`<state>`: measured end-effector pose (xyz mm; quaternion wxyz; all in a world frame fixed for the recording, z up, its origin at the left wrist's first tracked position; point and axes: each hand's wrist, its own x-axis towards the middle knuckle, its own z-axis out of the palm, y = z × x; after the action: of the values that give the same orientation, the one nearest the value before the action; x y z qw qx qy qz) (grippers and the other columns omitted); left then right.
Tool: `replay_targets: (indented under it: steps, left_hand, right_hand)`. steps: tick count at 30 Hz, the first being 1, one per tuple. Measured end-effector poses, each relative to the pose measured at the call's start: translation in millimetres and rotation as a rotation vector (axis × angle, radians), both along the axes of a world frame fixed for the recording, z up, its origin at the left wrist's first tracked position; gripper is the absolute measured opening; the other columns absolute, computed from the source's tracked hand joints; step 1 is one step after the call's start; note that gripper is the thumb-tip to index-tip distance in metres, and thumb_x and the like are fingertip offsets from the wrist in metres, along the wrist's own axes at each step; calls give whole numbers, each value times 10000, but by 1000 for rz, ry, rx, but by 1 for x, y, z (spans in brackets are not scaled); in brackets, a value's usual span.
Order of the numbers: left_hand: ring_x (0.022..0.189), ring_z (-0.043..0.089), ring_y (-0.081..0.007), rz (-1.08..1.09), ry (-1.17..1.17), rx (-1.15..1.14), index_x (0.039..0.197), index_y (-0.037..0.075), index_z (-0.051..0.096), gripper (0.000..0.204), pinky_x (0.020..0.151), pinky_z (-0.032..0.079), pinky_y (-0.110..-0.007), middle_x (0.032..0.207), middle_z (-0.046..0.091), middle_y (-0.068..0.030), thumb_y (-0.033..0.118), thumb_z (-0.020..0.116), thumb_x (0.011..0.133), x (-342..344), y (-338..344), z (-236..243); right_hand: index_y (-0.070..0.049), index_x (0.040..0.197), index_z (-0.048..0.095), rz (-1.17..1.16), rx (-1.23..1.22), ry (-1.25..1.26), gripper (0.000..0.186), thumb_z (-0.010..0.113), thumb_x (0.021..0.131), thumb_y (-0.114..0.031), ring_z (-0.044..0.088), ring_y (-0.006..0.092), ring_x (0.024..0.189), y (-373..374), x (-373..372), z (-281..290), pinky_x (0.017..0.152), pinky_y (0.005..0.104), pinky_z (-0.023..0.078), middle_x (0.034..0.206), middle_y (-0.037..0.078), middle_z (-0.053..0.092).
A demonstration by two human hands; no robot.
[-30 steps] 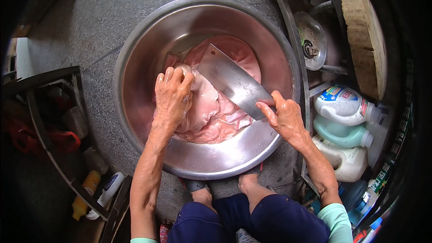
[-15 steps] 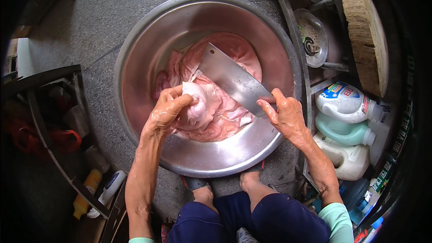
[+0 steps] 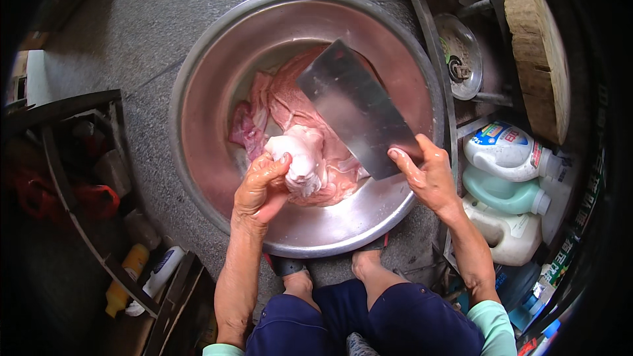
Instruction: The person is sitting on the floor and using a large cleaver to cut a large piece of raw meat into smaller strips inside a metal bowl. The person holds the meat with one hand and slices it with the other, repeatedly cutting and separating the pieces.
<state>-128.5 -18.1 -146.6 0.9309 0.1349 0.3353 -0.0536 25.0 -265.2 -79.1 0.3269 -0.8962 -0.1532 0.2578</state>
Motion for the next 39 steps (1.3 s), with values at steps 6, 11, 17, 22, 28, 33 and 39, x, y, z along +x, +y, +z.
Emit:
replay_targets:
  steps: [6,11,17,22,28,33,39]
  left_hand:
    - [1077,651,-193,124,-6,-45,1263,27,622,363,1011,492,-390,1125,691,-68,49,696,908,8,-9,14]
    - [822,668,-153,245,-6,8,992,41,680,185,854,553,-323,875,699,-39,-63,678,839,11,-13,-9]
    - [659,608,-114,170,16,346,897,40,640,156,649,506,-265,782,625,-8,-78,625,798,22,-22,-21]
    - [701,620,-114,69,124,517,941,24,628,181,672,521,-271,828,626,-8,-66,598,786,30,-22,-20]
    - [678,646,-124,288,131,411,817,16,691,129,666,534,-274,769,665,-19,-77,610,780,18,-15,-23]
    - [665,625,-106,400,170,315,822,26,698,145,662,522,-259,751,665,-4,-86,608,795,3,-6,-19]
    - [753,662,-149,396,178,197,928,15,686,190,727,559,-309,855,678,-31,-102,602,804,3,-9,-23]
  right_hand:
    - [39,1005,654,-105,121,143,201,729,931,-132,688,123,752,6,-10,54,665,287,533,847,139,749]
    - [14,1010,632,70,78,63,203,732,926,-141,729,257,640,12,-23,65,564,340,533,777,180,719]
    - [-27,868,538,299,-124,-222,310,742,910,-257,688,340,604,7,-24,44,507,411,519,720,125,719]
    - [-27,863,522,316,-159,-252,329,745,907,-264,690,337,603,3,-10,38,516,408,526,729,121,724]
    - [-38,869,529,334,-214,-264,331,740,914,-290,683,350,592,7,-9,35,526,426,527,695,135,709]
    - [-24,936,541,190,-219,-235,299,713,933,-268,714,344,669,-6,-3,34,566,410,559,797,132,745]
    - [-32,922,532,328,-195,-191,339,736,913,-303,685,385,624,26,-40,38,532,453,530,696,151,701]
